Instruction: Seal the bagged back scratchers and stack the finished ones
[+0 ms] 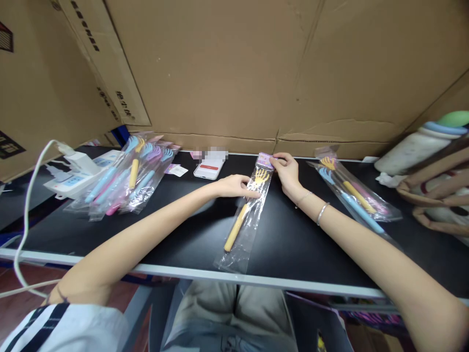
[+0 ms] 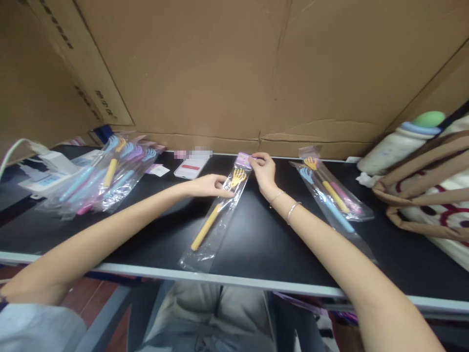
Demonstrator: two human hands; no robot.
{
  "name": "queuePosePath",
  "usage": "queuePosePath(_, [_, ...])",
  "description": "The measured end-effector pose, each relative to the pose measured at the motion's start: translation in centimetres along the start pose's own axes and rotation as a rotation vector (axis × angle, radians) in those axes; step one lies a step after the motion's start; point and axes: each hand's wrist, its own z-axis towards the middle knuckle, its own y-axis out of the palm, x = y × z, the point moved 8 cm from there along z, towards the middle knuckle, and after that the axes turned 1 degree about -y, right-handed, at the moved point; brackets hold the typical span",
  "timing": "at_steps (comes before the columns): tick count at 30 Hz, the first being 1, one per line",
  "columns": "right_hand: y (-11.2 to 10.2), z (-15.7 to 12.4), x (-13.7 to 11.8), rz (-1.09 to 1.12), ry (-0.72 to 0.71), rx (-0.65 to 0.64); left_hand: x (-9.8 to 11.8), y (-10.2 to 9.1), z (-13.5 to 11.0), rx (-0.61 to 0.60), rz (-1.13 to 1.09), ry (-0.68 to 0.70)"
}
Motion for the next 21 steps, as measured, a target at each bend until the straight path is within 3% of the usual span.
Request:
queuePosePath(5, [0.0,0.0,0.3,-0.011,0.029,0.009,0.5,0.5,-0.6,-0.1,-0.173,-0.007])
queuePosePath(10, [0.3,-0.1,0.5,-0.02,0.1,-0.01,-0.1,-0.9,-0.6,-0.103,-0.147,-0.012])
queuePosePath(16, [0.6,-0.3,0.4,0.033,0.168,-0.062,-1.1,-3.3,-0.7,-0.03,-0.072,-0.038])
queuePosePath(21, [0.8,-0.4,0.4,0.038,0.179,-0.068,-0.8,-7.0,-3.4,0.118,-0.048,0.009])
